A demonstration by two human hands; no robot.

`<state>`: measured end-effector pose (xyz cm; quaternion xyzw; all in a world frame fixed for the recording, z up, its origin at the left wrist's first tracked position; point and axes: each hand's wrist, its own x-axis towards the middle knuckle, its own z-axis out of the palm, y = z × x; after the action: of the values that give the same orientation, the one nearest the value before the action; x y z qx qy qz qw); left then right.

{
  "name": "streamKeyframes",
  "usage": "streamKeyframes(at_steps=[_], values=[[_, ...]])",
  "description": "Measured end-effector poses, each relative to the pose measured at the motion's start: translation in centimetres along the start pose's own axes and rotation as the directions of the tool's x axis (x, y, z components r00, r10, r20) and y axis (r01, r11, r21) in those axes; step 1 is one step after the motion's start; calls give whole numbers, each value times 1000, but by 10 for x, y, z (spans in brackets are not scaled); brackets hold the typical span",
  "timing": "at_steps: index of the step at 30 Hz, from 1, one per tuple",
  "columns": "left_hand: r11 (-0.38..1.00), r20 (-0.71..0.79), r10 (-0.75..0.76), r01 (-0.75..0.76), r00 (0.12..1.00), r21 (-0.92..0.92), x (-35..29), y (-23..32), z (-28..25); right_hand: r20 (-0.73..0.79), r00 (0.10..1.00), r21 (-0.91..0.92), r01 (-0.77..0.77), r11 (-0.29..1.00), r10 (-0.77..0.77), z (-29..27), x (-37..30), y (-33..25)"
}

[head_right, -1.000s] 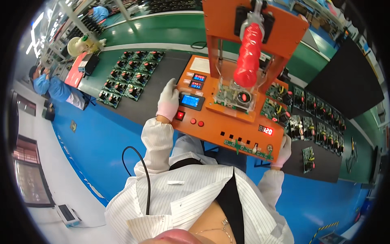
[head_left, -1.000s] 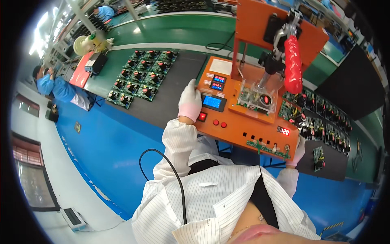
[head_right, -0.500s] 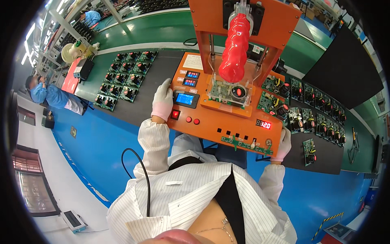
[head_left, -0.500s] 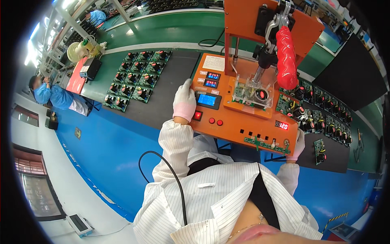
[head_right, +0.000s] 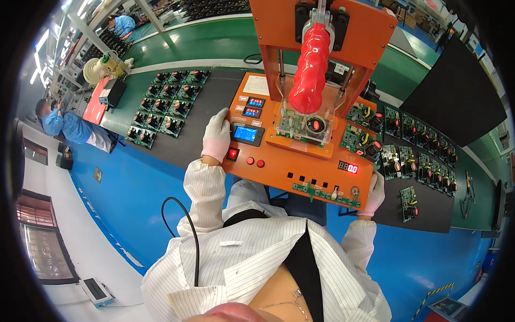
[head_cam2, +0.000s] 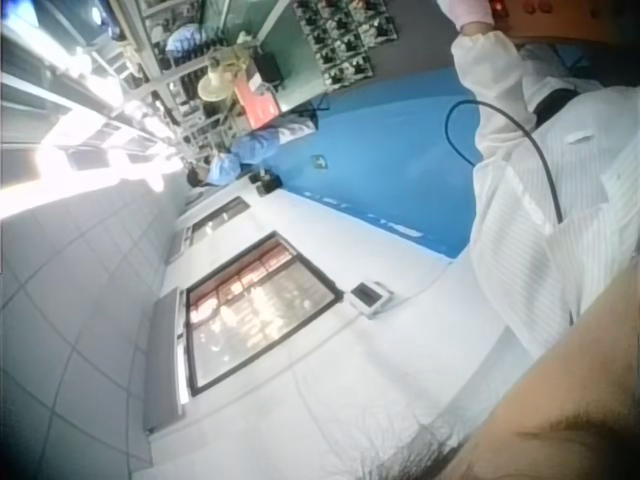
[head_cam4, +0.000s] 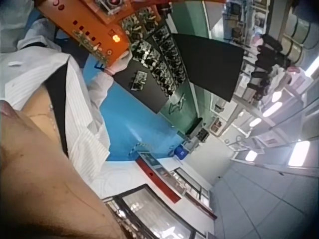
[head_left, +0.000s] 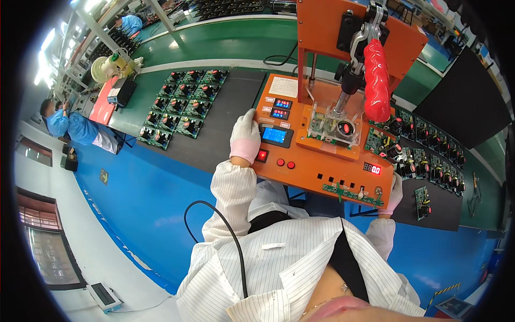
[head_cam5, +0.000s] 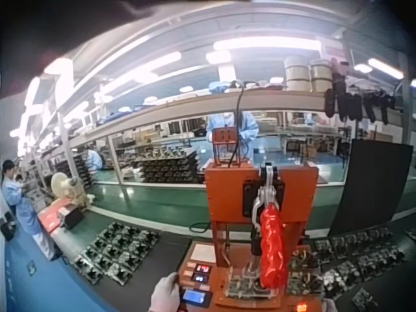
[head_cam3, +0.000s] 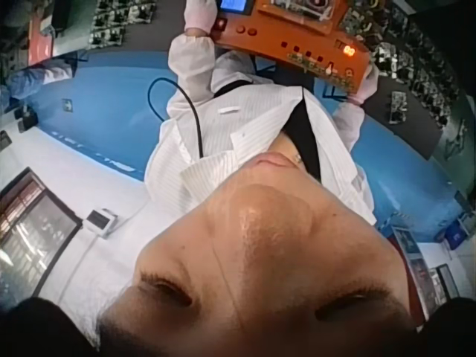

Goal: Testing electronic circuit boards using a specialized testing fixture machine on an assembly line.

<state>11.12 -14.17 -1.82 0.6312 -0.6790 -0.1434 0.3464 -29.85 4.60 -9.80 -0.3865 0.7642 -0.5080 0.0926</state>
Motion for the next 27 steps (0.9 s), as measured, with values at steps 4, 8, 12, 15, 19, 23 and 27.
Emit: streamKeyframes(at_steps=[4, 8, 12, 15, 19, 23, 27], values=[[999, -19, -45, 45, 999, -10, 0, 3, -2, 28, 999, 14, -35, 999, 35, 1, 2, -1], [1000, -42, 18, -17, 999, 6, -3, 1, -6, -7, 995, -12, 95, 995, -95, 3, 3, 18], [998, -110, 64, -65, 992, -9, -1, 1, 6, 35, 994, 59, 105, 993, -107, 0, 3, 43], [1000, -93, 23, -23, 995, 10, -5, 7, 0, 88, 993, 123, 66, 990, -77, -3, 6, 56], [999, -36, -49, 49, 998, 16, -7, 13, -8, 79, 994, 31, 80, 996, -82, 0, 10, 53], [997, -10, -78, 78, 997, 21, -5, 13, -6, 85, 995, 87, 40, 995, -47, 0, 12, 54], [995, -10, -94, 94, 996, 28, -5, 15, -7, 88, 993, 9, 77, 997, -78, 0, 11, 46]])
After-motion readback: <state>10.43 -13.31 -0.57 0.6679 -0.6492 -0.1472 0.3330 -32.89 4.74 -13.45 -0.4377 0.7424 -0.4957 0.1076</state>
